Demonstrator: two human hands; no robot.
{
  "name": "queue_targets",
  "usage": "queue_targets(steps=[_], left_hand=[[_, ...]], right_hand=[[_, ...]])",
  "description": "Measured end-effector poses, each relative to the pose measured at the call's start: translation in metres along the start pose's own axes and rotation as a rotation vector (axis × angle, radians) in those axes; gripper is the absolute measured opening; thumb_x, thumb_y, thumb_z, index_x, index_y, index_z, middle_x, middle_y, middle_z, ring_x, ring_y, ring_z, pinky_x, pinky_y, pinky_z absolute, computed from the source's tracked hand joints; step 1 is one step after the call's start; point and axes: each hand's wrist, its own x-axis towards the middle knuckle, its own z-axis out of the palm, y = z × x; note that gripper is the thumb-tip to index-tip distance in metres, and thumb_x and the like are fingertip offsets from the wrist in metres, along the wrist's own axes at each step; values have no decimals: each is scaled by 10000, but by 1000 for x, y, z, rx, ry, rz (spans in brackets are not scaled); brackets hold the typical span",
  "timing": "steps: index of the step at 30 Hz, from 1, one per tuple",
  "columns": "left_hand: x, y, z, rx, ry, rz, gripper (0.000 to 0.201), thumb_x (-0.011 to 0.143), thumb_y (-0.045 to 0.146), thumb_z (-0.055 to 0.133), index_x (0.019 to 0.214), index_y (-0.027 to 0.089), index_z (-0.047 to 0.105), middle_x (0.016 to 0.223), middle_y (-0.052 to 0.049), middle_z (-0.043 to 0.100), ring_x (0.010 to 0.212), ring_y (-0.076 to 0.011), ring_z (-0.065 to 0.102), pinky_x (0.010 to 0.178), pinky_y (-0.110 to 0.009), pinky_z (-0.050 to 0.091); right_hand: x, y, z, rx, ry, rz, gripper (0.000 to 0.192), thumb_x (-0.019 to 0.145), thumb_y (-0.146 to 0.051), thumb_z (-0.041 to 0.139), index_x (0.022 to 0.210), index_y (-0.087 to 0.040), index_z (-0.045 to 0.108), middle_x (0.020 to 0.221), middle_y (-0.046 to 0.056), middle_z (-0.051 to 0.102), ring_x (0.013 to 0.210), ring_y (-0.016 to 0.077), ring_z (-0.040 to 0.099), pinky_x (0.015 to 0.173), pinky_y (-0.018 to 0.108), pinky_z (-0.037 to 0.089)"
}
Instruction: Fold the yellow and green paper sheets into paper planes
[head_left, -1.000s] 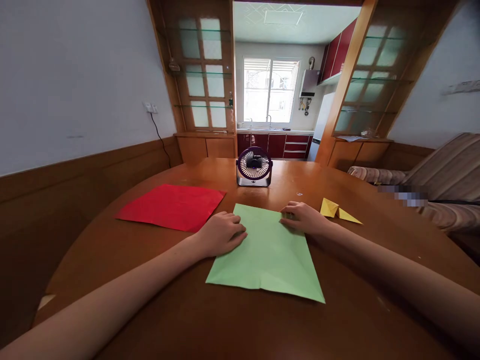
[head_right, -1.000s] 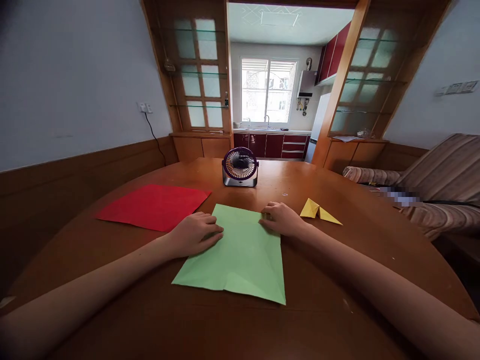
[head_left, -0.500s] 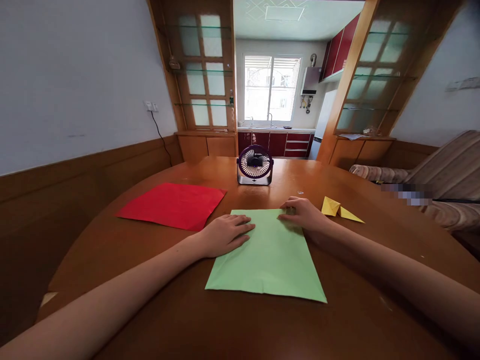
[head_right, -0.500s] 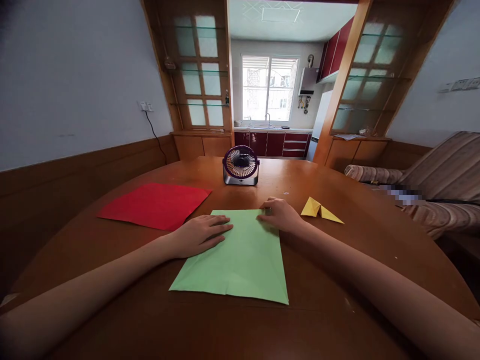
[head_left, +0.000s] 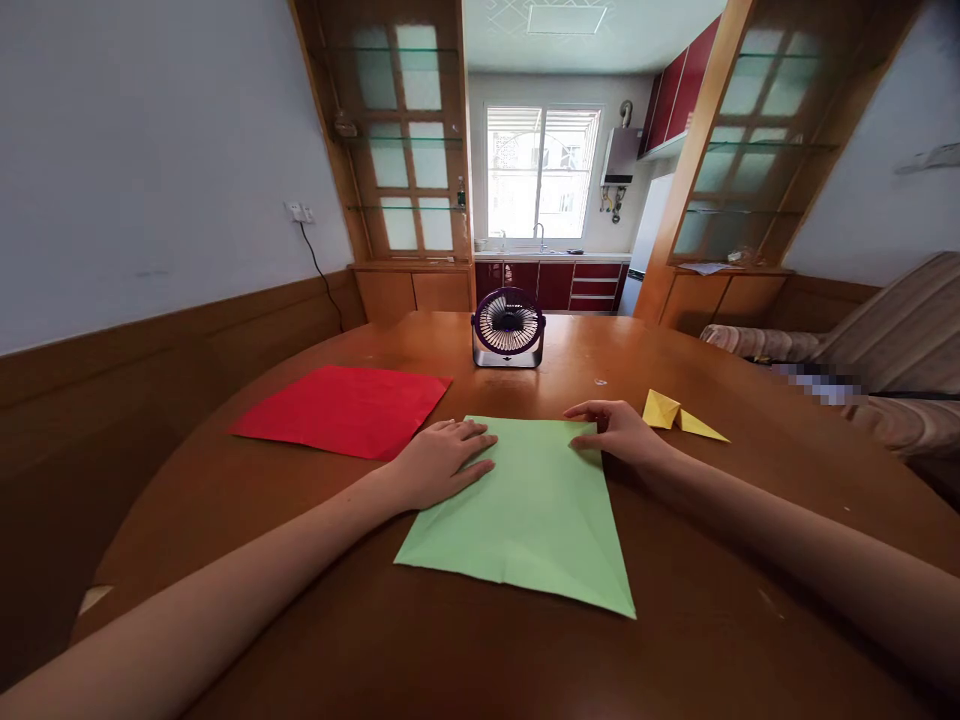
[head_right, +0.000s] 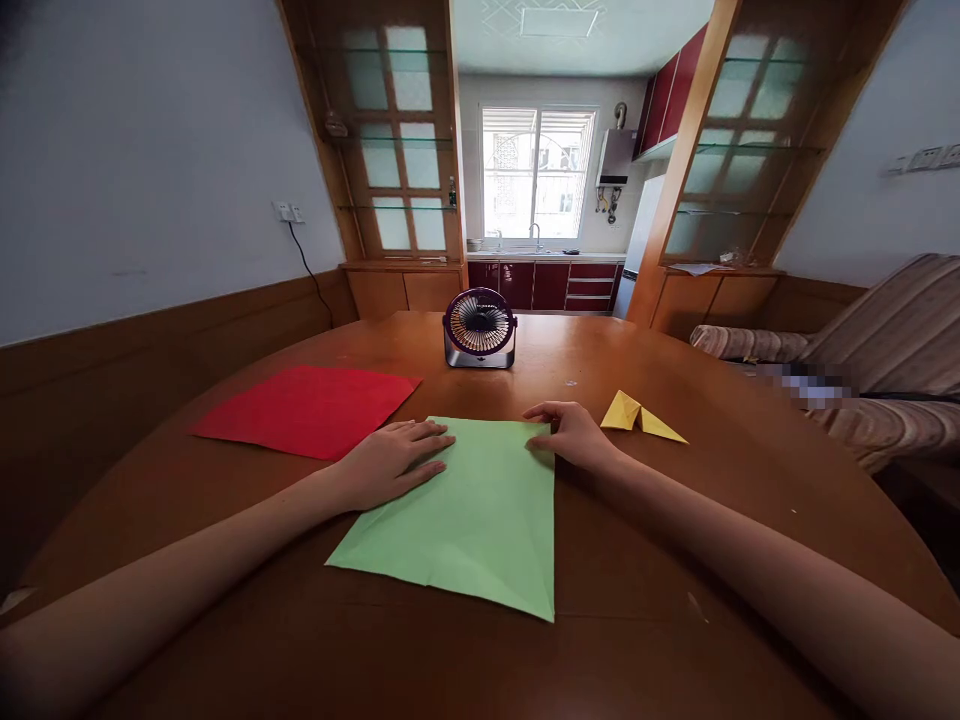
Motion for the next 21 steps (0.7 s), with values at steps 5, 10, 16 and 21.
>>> queue_targets(steps=[5, 10, 16, 21], left_hand=[[0, -1, 2, -22, 40, 9, 445, 991, 462, 368, 1285, 192, 563, 1314, -116, 570, 1212, -286, 542, 1011, -453, 426], [0, 0, 2, -40, 80, -21, 443, 961, 447, 443, 1293, 162, 513, 1355, -152, 496, 1212, -294, 523, 998, -449, 443], [1, -3, 6, -15, 83, 95, 536, 997, 396, 378, 1481, 184, 289, 1587, -139, 173, 1452, -292, 203, 1157, -477, 253], [2, -4, 8, -8, 40, 145, 570, 1019, 379, 310, 1530, 187, 146, 1589, -119, 166, 1469, -239, 151, 1193, -449, 167]], right_hand=[[-12, -3, 2, -130, 33, -171, 244, 753, -284, 673, 961, -165, 718, 839, 58, 666, 708, 163, 588, 619, 303, 497], [-25, -13, 4, -240, -11, -367, 220, 840, -242, 562, 994, -199, 714, 874, 67, 621, 718, 155, 581, 623, 298, 504], [-34, -17, 6, -297, -133, -622, 310, 868, -181, 484, 1140, -205, 630, 1133, 115, 594, 1040, 216, 600, 885, 396, 524], [-39, -17, 7, -361, -217, -735, 348, 889, -178, 466, 1218, -202, 578, 1240, 128, 580, 1140, 222, 583, 944, 399, 515]])
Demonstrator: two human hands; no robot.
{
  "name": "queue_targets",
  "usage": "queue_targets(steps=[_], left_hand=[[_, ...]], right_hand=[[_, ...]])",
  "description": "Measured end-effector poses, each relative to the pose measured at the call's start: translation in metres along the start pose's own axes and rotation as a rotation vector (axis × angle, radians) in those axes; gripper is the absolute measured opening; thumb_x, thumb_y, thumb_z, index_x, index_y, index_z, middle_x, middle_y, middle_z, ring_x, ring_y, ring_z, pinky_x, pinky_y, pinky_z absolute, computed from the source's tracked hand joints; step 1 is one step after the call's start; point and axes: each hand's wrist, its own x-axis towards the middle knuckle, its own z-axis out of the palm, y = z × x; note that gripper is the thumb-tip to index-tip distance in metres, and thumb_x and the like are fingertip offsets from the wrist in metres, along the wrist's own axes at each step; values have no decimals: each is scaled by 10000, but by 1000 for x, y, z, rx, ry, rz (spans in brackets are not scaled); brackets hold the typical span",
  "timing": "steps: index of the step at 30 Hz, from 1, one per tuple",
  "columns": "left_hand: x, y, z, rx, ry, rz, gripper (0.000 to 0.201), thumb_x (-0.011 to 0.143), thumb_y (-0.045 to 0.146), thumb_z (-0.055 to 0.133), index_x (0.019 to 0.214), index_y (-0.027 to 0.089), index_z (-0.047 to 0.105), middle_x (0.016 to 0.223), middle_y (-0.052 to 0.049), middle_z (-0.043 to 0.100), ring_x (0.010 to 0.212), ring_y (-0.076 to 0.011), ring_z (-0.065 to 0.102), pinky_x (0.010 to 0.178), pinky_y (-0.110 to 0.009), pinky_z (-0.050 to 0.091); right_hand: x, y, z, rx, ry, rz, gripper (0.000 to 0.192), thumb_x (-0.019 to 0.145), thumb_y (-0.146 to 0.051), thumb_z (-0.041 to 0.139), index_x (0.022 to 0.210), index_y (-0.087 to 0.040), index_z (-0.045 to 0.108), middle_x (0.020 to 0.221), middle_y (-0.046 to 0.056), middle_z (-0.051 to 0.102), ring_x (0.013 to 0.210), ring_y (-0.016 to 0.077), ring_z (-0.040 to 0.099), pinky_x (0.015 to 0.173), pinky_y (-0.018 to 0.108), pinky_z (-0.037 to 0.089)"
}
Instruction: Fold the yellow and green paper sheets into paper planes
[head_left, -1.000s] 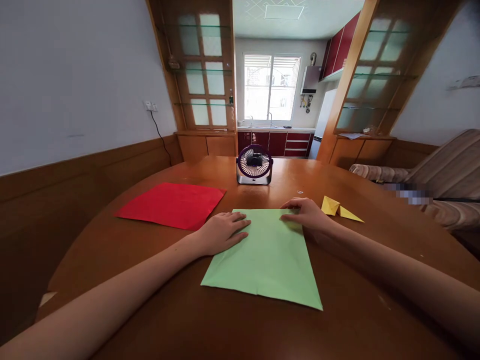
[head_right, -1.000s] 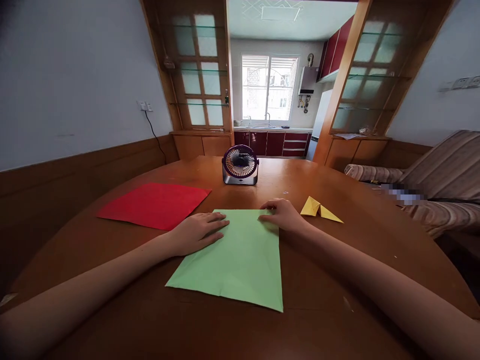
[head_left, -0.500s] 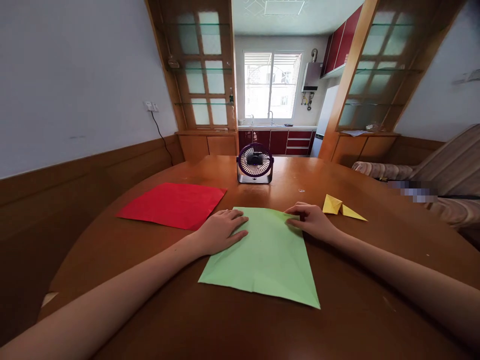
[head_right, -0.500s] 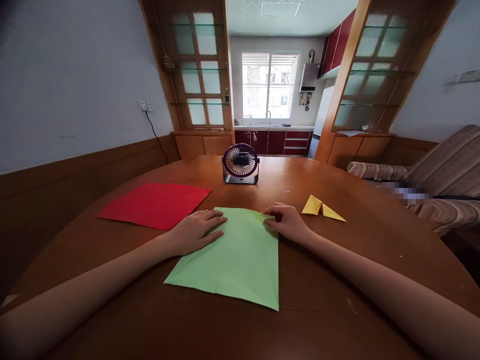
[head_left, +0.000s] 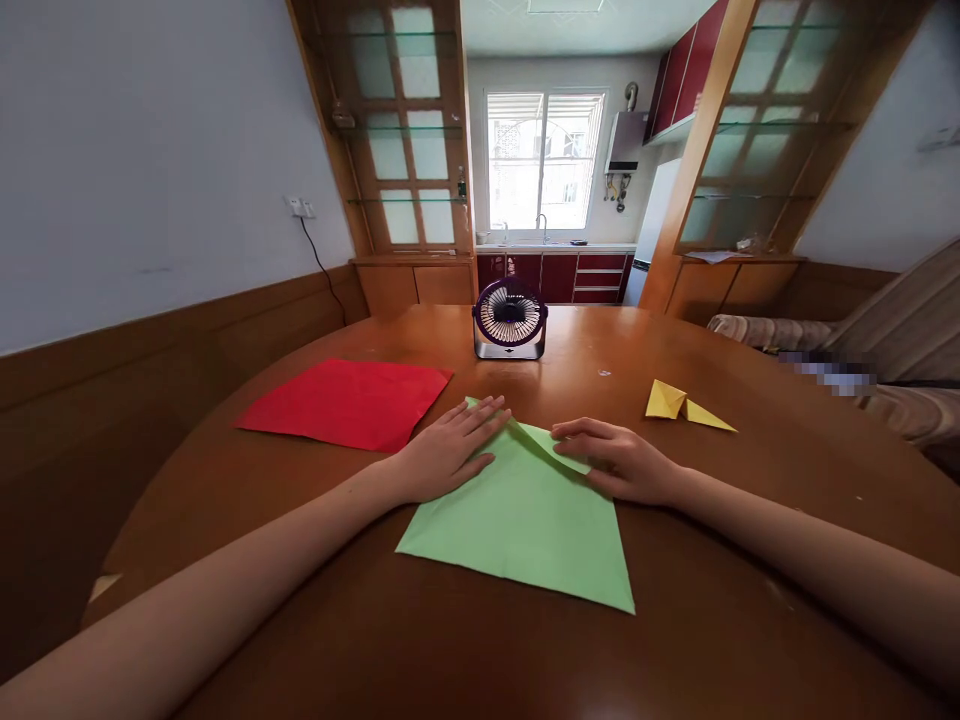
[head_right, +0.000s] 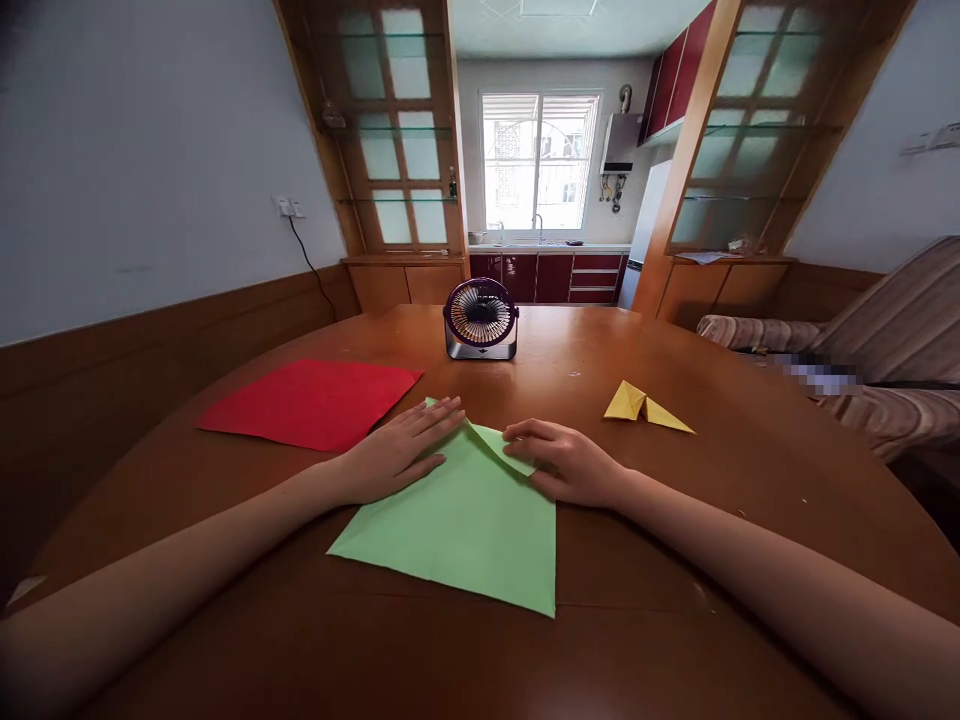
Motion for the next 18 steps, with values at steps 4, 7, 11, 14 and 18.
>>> queue_targets(steps=[4, 7, 11, 14, 18], left_hand=[[0, 1, -1, 1, 7, -4, 568, 1015, 384, 326, 1521, 181, 166, 1556, -118, 282, 1454, -233, 217, 1188, -455, 182], [0, 2, -1, 16, 22, -6, 518, 1015, 385, 331, 1489, 186, 269, 1522, -110, 358, 1438, -243, 261, 1182, -463, 194], [-1, 2, 0, 29, 20, -22, 479, 1014, 392, 337, 1449, 191, 354, 1466, -111, 436, 1400, -258, 331, 1163, -469, 230], [-1, 2, 0, 23, 13, -33, 453, 1014, 388, 341, 1427, 206, 382, 1436, -105, 468, 1356, -252, 395, 1147, -470, 260], [-1, 3, -1, 0, 4, -55, 413, 1011, 400, 345, 1347, 196, 471, 1424, -107, 478, 1341, -256, 413, 1145, -464, 268]], right_hand=[[0, 0, 1, -53, -28, -64, 382, 893, -186, 474, 1268, -203, 548, 1261, 128, 582, 1178, 228, 565, 980, 411, 499], [1, -1, 1, -79, -51, -93, 392, 887, -183, 488, 1275, -187, 544, 1265, 139, 578, 1201, 236, 550, 993, 414, 492], [1, -2, 1, -72, -51, -72, 409, 900, -166, 463, 1304, -190, 523, 1300, 142, 553, 1197, 226, 556, 963, 388, 514], [1, -3, 1, -75, -27, -63, 419, 904, -139, 446, 1310, -210, 522, 1275, 126, 571, 1161, 210, 571, 936, 376, 527], [3, -6, 2, -113, -8, -108, 386, 906, -104, 435, 1248, -215, 577, 1135, 106, 642, 1047, 197, 609, 874, 364, 543]])
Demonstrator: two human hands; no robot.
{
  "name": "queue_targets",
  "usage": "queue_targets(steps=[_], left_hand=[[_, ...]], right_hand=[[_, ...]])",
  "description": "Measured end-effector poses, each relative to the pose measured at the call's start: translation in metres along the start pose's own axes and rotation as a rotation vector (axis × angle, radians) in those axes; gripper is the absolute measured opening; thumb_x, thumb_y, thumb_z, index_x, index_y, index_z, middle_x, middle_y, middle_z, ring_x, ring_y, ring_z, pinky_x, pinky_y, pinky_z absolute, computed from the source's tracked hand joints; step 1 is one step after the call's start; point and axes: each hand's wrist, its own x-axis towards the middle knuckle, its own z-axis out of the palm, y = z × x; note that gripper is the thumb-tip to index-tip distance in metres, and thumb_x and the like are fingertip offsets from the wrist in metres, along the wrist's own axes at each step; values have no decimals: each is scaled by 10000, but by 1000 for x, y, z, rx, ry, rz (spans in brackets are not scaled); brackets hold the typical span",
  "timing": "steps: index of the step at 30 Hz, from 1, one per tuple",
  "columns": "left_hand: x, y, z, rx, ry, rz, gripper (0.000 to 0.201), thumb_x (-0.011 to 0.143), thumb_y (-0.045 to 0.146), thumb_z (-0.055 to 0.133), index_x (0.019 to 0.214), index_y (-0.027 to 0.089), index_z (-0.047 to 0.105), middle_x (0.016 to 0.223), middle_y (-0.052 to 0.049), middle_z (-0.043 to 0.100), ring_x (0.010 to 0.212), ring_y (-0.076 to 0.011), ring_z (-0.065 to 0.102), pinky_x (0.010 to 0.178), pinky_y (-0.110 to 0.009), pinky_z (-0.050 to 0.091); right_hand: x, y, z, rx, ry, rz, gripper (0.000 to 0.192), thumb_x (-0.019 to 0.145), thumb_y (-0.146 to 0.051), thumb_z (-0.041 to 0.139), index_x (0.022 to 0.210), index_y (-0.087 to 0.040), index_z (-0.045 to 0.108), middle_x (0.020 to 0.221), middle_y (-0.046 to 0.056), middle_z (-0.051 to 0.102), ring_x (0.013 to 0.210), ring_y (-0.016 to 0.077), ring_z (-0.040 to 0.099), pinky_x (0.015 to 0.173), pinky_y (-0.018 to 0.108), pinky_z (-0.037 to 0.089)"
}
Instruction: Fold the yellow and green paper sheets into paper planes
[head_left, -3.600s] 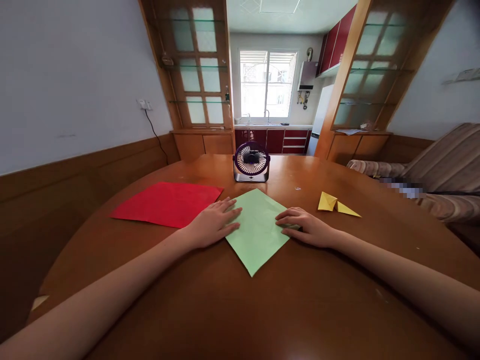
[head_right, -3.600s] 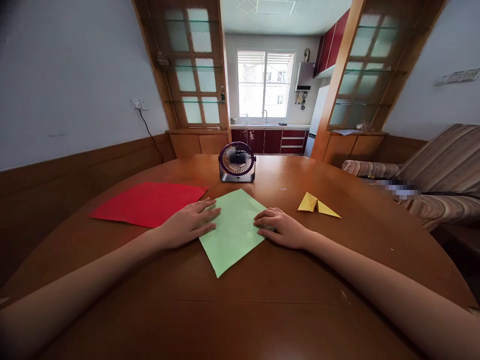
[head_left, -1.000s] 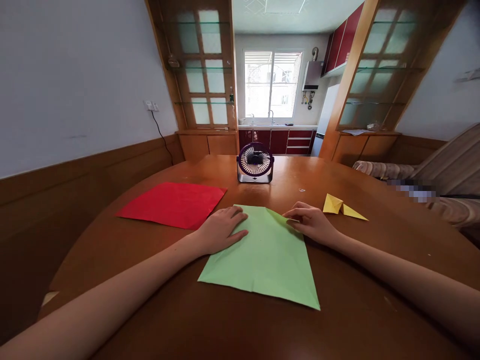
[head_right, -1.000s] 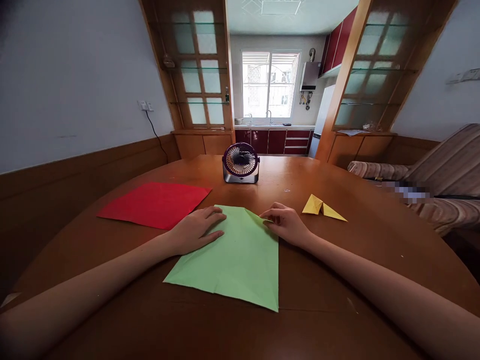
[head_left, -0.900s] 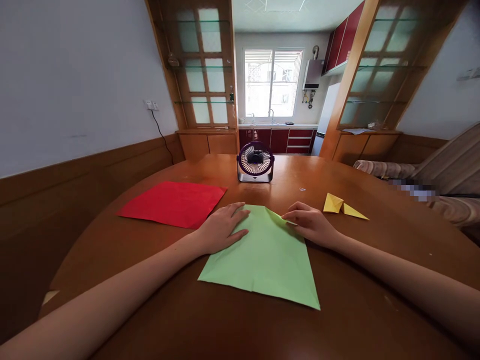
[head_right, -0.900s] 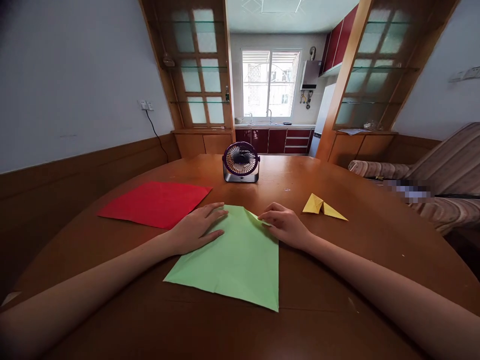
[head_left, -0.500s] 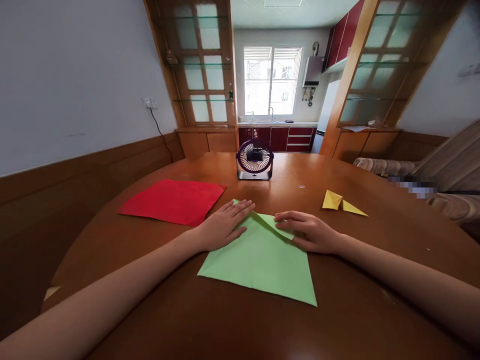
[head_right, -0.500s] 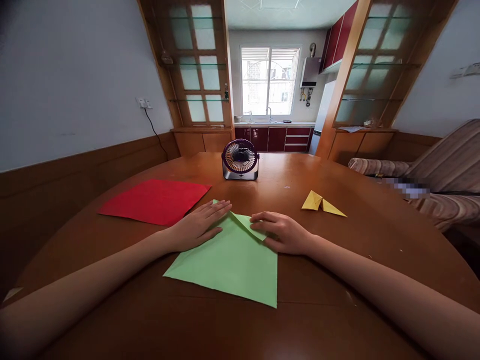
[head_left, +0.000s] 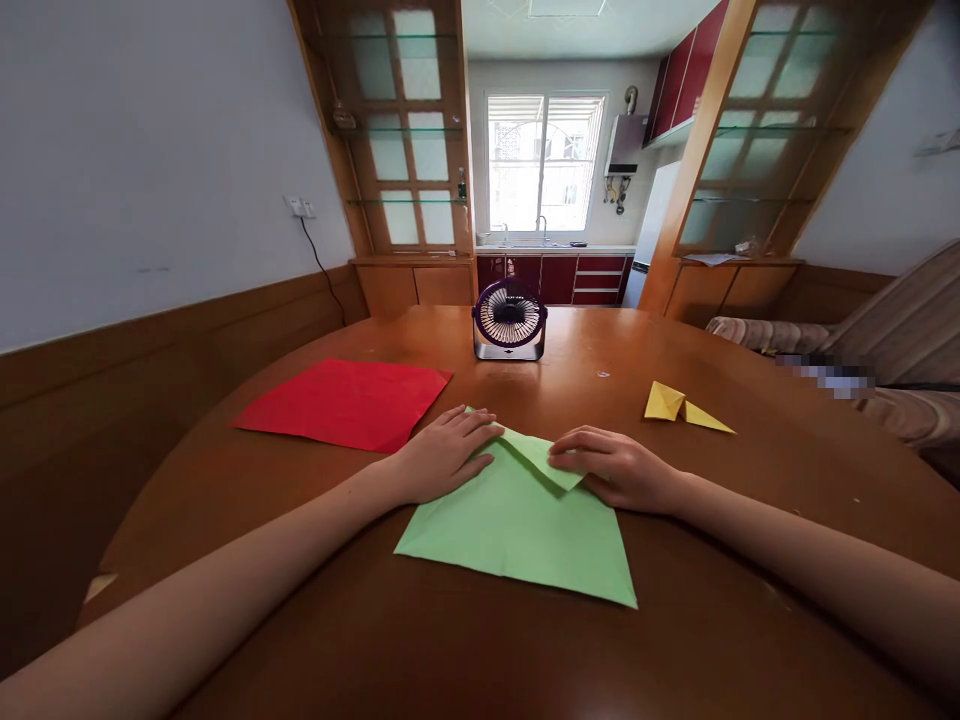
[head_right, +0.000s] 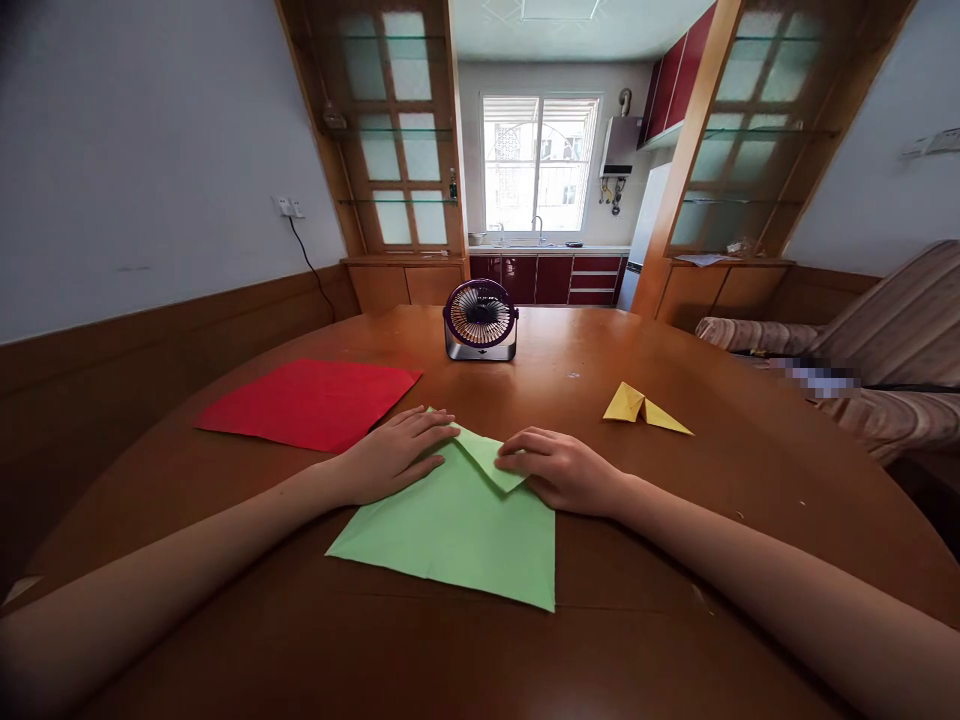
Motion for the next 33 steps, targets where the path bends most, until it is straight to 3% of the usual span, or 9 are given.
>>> queue_targets(steps=[6, 10, 14, 27, 33], left_hand=[[0, -1, 0, -60, -85, -68, 500, 1014, 464, 293, 1426, 201, 402, 1489, -103, 411, 1392, -267, 349, 1156, -455, 251], [-1, -3, 2, -79, -131, -101, 557, 1009, 522, 231, 1472, 235, 350, 1536, -72, 341, 1420, -272, 297, 1167, -443, 230], [-1, -5, 3, -102, -138, -107, 563, 1008, 537, 210, 1479, 260, 345, 1552, -47, 313, 1431, -261, 275, 1178, -434, 208], [-1, -4, 2, -116, -179, -113, 574, 1011, 537, 198, 1502, 258, 301, 1569, -54, 262, 1451, -253, 222, 1189, -431, 160], [-1, -6, 1, -106, -187, -57, 530, 1003, 558, 232, 1494, 364, 277, 1586, -16, 202, 1461, -269, 180, 1179, -469, 160]], right_hand=[[2, 0, 0, -22, -12, -102, 318, 894, -95, 451, 1144, -195, 622, 1060, 102, 677, 1006, 197, 625, 864, 380, 535], [2, 1, 0, -3, 13, -151, 283, 880, -108, 491, 1116, -175, 630, 1108, 121, 671, 1077, 212, 619, 897, 402, 531], [1, 1, 0, 62, -13, -146, 310, 871, -110, 491, 1144, -163, 627, 1181, 129, 657, 1164, 221, 593, 953, 404, 525], [1, -1, -4, 163, -75, -141, 322, 865, -183, 556, 1167, -142, 661, 1132, 135, 692, 1109, 225, 632, 972, 399, 515], [0, 0, -3, 192, -66, -142, 313, 887, -224, 555, 1176, -173, 662, 1124, 129, 697, 1092, 229, 640, 941, 411, 519]])
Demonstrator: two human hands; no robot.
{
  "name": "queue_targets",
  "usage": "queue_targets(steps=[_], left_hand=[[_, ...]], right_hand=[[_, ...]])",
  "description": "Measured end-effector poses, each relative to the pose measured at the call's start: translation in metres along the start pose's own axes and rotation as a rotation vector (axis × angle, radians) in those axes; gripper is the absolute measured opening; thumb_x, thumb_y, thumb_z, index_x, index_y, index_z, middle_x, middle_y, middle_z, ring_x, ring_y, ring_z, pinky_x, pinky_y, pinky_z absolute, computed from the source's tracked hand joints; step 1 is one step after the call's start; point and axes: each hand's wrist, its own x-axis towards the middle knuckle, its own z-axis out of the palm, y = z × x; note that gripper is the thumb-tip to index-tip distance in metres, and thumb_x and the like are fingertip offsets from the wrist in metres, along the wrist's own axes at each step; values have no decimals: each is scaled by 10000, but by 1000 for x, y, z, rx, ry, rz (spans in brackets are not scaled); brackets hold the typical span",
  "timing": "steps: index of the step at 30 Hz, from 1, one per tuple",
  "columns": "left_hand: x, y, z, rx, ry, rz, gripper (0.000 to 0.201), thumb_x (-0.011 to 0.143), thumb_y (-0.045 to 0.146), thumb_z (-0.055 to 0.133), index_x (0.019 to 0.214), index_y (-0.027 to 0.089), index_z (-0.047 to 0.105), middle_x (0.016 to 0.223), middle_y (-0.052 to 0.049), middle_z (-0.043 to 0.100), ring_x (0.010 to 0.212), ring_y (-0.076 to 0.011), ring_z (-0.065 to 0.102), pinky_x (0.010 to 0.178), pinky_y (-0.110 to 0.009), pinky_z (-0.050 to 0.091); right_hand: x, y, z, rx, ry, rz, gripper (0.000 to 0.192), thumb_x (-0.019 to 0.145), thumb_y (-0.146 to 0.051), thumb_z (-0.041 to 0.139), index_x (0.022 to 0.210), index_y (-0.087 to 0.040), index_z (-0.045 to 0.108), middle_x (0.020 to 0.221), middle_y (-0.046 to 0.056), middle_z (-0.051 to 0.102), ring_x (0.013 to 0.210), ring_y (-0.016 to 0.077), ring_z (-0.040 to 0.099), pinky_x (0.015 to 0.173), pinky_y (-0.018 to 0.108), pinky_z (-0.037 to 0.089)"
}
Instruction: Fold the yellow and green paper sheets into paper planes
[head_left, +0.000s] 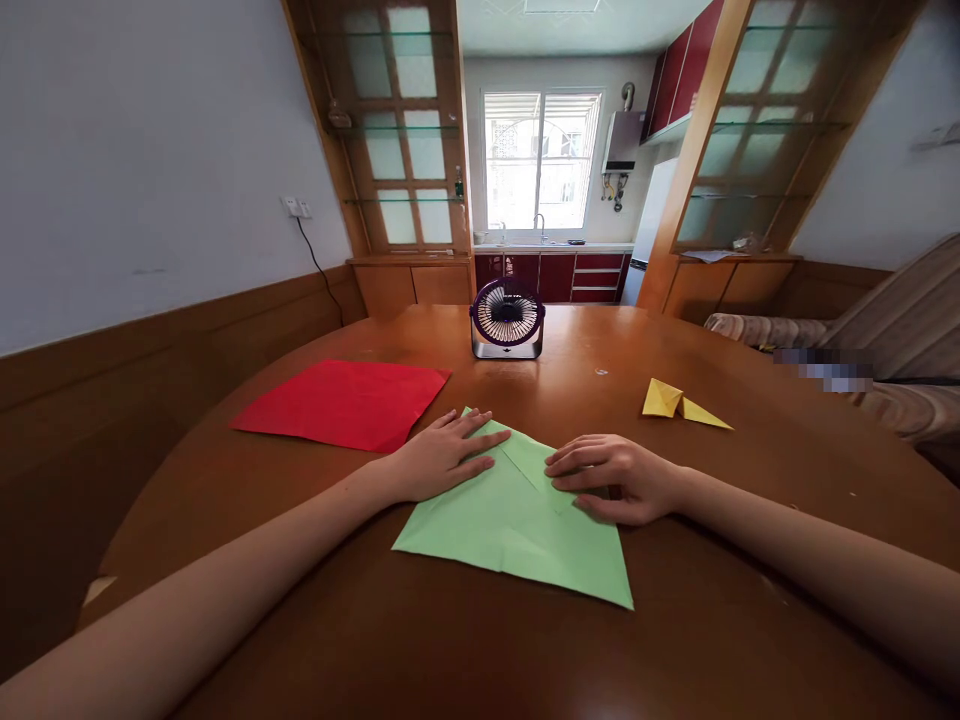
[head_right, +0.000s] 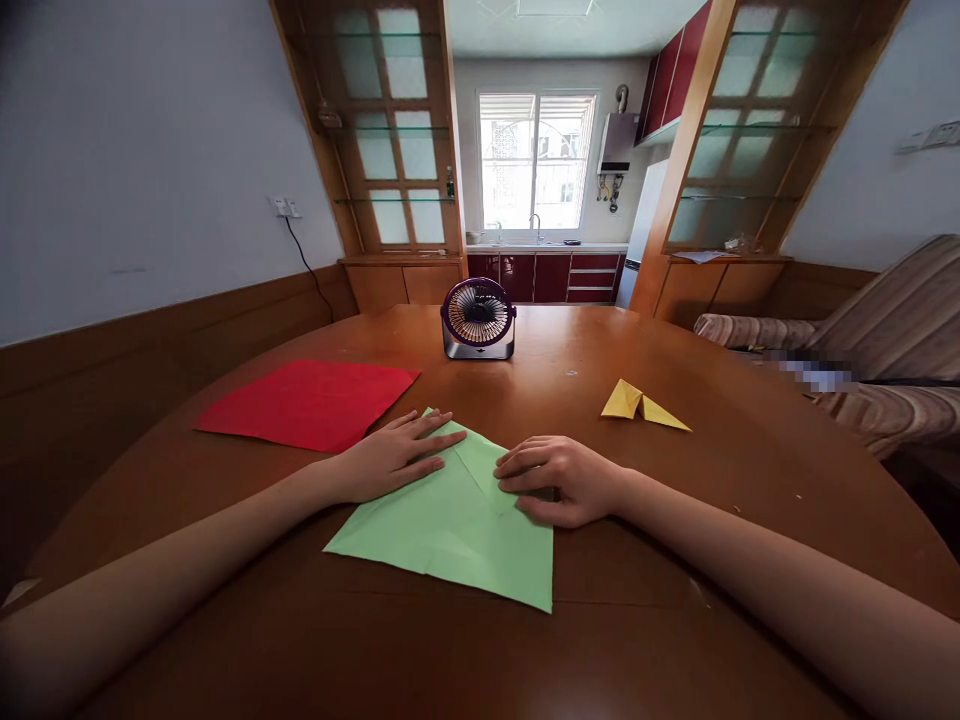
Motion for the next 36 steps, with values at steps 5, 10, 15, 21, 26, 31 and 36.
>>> queue_targets(steps=[5, 10, 15, 21, 26, 31, 36], left_hand=[[-1, 2, -1, 41, -10, -11, 538, 998, 568, 233, 1489, 358, 297, 1579, -27, 223, 1451, -287, 210, 1173, -472, 179], [-1, 3, -2, 66, 15, -1, 534, 1003, 558, 234, 1484, 343, 320, 1574, -21, 237, 1446, -264, 237, 1179, -444, 171], [1, 3, -3, 4, -3, 78, 525, 1026, 501, 207, 1510, 301, 253, 1580, -6, 203, 1460, -188, 199, 1199, -396, 97], [1, 0, -3, -60, -28, 107, 491, 1032, 476, 216, 1503, 345, 254, 1589, 12, 162, 1467, -203, 166, 1197, -406, 77], [1, 0, -2, -90, -32, 106, 483, 1033, 466, 225, 1505, 363, 234, 1590, 28, 159, 1470, -200, 149, 1200, -411, 63], [1, 0, -2, -119, -41, 96, 480, 1031, 474, 229, 1502, 379, 231, 1594, 42, 138, 1472, -204, 140, 1201, -413, 55], [0, 1, -3, -119, -50, 92, 480, 1033, 465, 232, 1504, 378, 221, 1593, 43, 139, 1473, -208, 131, 1201, -425, 47]], right_hand=[[2, -3, -1, 68, 16, 12, 256, 887, -217, 574, 1107, -160, 693, 1036, 128, 720, 1024, 226, 663, 898, 406, 529], [4, -4, -1, 144, 65, 120, 264, 915, -208, 563, 1153, -172, 674, 1077, 122, 709, 1016, 204, 661, 899, 390, 536], [5, 0, 2, 79, -13, 296, 464, 960, -307, 524, 1415, -247, 457, 1493, 101, 418, 1381, 238, 389, 1130, 476, 358], [6, 0, 3, 65, -182, 339, 537, 968, -376, 504, 1470, -248, 360, 1556, 71, 300, 1442, 231, 273, 1190, 456, 256], [6, -1, 3, 19, -212, 307, 539, 975, -358, 495, 1474, -212, 354, 1527, 92, 360, 1438, 227, 283, 1195, 463, 249], [7, 0, 3, -12, -233, 281, 551, 980, -352, 485, 1486, -199, 329, 1506, 97, 398, 1439, 217, 280, 1199, 456, 252], [9, -2, 2, -21, -254, 246, 578, 990, -341, 464, 1510, -191, 258, 1517, 91, 379, 1447, 206, 260, 1208, 447, 239]])
